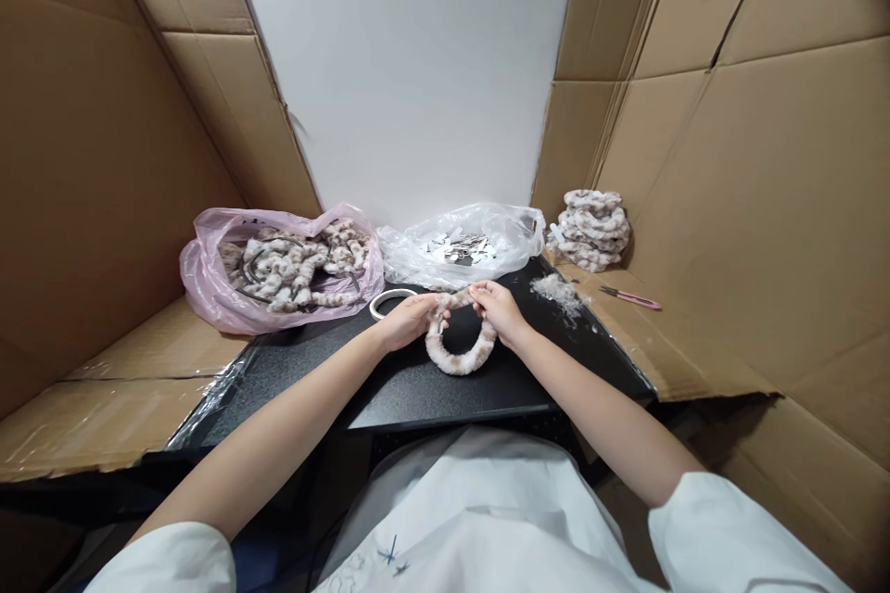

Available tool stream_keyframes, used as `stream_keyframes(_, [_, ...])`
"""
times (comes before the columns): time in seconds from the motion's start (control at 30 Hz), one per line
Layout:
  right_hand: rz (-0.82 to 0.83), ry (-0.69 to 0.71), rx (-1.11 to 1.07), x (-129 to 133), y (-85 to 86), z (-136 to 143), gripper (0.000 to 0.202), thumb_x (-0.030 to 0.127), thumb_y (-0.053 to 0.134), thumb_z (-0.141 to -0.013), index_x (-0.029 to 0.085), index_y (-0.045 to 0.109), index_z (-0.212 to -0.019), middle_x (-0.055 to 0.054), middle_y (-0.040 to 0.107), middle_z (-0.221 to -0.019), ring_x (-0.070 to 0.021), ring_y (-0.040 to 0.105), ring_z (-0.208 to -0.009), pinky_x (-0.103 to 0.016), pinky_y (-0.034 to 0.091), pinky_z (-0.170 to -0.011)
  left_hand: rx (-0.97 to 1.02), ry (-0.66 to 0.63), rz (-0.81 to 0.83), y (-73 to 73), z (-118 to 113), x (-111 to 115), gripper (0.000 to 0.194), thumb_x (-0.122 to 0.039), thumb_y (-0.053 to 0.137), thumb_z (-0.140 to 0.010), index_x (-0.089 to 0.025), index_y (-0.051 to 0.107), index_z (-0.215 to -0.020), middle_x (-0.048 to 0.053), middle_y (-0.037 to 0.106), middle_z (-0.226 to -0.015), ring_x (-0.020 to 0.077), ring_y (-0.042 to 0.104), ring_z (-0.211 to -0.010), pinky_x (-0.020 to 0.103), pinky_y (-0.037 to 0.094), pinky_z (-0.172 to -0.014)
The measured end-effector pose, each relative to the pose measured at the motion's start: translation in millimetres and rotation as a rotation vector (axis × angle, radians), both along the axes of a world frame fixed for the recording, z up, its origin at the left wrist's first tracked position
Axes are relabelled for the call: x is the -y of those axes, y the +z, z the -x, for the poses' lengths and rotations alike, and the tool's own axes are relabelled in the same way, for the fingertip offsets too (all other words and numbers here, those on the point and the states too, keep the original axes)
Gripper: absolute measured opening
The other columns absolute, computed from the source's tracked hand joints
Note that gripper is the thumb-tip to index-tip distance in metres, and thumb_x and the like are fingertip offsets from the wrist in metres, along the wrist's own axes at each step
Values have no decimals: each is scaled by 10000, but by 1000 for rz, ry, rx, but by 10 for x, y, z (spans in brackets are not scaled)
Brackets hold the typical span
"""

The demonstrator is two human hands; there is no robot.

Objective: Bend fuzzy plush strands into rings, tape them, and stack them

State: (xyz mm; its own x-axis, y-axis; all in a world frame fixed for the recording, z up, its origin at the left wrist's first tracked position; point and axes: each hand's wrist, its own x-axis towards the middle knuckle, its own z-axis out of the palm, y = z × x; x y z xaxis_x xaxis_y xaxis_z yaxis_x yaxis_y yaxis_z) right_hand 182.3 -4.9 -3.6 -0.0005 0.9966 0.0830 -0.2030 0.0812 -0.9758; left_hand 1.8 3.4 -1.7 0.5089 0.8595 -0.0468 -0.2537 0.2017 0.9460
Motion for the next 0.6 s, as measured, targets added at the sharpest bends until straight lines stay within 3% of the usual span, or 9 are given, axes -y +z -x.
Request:
stream_keyframes(0.23, [7,109,98,40,-2,-3,262,386,703,-622,173,582,-715,56,491,-491,-79,401,-469,-216,265,-475,3,-36,-16,-9,22,9,298,-340,776,-702,-118,607,-808,-16,593,-573,79,536,-490,195,420,-523])
stream_keyframes(0.43, [-9,185,140,61,11,-12,245,380,689,-639,177,568,-703,65,497,-477,-77,403,-464,-215,272,-483,-46,-57,-42,-53,37,8,318,-351,774,-707,-117,608,-842,59,680,-774,155,651,-711,258,514,-657])
stream_keyframes(0.6, [-6,295,143,87,40,-6,259,376,700,-636,171,561,-712,63,507,-472,-74,406,-456,-209,270,-484,-95,-57,-23,-30,35,43,245,-298,750,-740,-112,622,-836,63,679,-788,139,642,-714,252,537,-646])
